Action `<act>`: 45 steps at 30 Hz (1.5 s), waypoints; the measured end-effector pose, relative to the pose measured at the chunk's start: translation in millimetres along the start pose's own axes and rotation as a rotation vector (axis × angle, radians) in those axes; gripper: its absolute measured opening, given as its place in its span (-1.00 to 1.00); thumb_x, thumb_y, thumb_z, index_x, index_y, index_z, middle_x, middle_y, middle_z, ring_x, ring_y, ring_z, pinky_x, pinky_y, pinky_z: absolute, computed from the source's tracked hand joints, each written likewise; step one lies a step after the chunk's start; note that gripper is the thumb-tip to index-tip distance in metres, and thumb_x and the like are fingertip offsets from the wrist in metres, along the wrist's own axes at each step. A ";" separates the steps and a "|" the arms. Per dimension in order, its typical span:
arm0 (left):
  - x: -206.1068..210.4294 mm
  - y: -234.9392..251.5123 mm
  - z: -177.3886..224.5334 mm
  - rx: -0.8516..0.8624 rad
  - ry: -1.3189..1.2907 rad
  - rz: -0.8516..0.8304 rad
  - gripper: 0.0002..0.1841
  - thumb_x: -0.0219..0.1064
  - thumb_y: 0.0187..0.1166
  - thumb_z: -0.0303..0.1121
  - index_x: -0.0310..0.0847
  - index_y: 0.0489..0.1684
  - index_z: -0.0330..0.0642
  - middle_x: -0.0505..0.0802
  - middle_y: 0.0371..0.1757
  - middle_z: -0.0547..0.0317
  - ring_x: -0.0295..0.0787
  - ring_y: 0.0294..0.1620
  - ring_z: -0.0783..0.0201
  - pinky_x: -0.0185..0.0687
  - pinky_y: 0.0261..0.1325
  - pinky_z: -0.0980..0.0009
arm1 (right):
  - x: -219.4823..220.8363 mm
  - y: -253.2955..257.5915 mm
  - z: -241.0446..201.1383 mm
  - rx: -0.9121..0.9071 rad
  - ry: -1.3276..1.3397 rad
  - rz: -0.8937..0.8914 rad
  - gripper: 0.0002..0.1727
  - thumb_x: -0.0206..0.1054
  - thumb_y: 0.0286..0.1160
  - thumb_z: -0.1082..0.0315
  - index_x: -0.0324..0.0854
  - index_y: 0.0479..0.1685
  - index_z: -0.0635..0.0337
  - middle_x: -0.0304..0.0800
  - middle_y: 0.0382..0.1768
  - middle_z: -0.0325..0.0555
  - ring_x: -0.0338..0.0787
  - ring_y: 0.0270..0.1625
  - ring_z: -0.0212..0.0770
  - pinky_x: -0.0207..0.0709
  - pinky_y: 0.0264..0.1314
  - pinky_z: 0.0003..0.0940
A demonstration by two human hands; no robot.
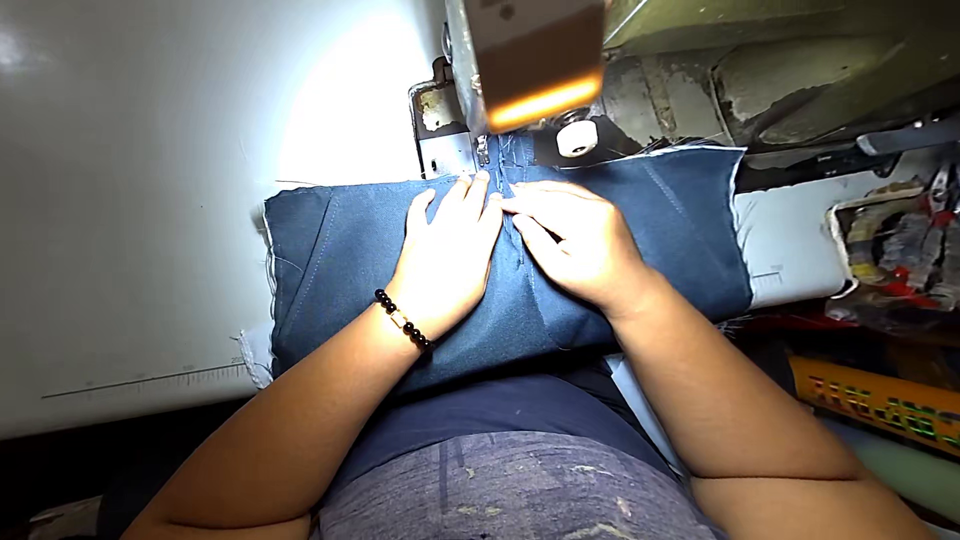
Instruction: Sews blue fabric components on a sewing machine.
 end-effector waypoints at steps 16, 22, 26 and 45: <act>0.0 -2.0 1.7 0.006 -0.039 0.011 -0.53 0.02 0.65 -0.46 0.55 0.52 -0.24 0.39 0.79 -0.14 0.23 0.84 -0.06 0.10 0.73 -0.23 | 2.9 4.1 -2.4 0.060 -0.066 -0.007 -0.69 0.16 0.70 0.43 0.86 0.02 0.30 0.91 0.16 0.09 0.84 0.35 -0.06 0.58 0.53 -0.28; -0.3 -1.9 2.8 0.015 -0.028 0.011 -0.53 0.04 0.62 -0.48 0.55 0.51 -0.25 0.39 0.79 -0.18 0.23 0.83 -0.09 0.12 0.72 -0.23 | 2.6 5.3 -2.1 0.051 -0.065 -0.037 -0.68 0.13 0.71 0.45 0.86 0.03 0.28 0.91 0.18 0.05 0.82 0.40 -0.08 0.54 0.58 -0.31; 0.0 -2.2 2.3 0.024 -0.018 0.010 -0.52 0.05 0.62 -0.48 0.55 0.52 -0.26 0.38 0.79 -0.20 0.23 0.83 -0.10 0.12 0.71 -0.24 | 2.5 6.0 -2.3 0.046 -0.061 -0.048 -0.68 0.13 0.72 0.45 0.85 0.05 0.28 0.90 0.19 0.08 0.81 0.41 -0.07 0.53 0.58 -0.30; -2.8 0.3 3.9 -0.032 -0.020 -0.019 -0.55 0.02 0.69 -0.45 0.56 0.52 -0.18 0.43 0.78 -0.07 0.31 0.80 -0.06 0.22 0.65 -0.27 | 1.6 13.3 15.5 0.133 -0.009 -0.020 -0.70 0.36 0.53 0.24 0.58 -0.49 0.27 0.64 -0.27 0.10 0.65 -0.04 -0.03 0.47 0.10 -0.23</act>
Point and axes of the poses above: each hand's wrist, its own y-axis towards the middle knuckle, its own x-axis out of the palm, z = x × y, the point moved 2 cm from there along y, towards the middle knuckle
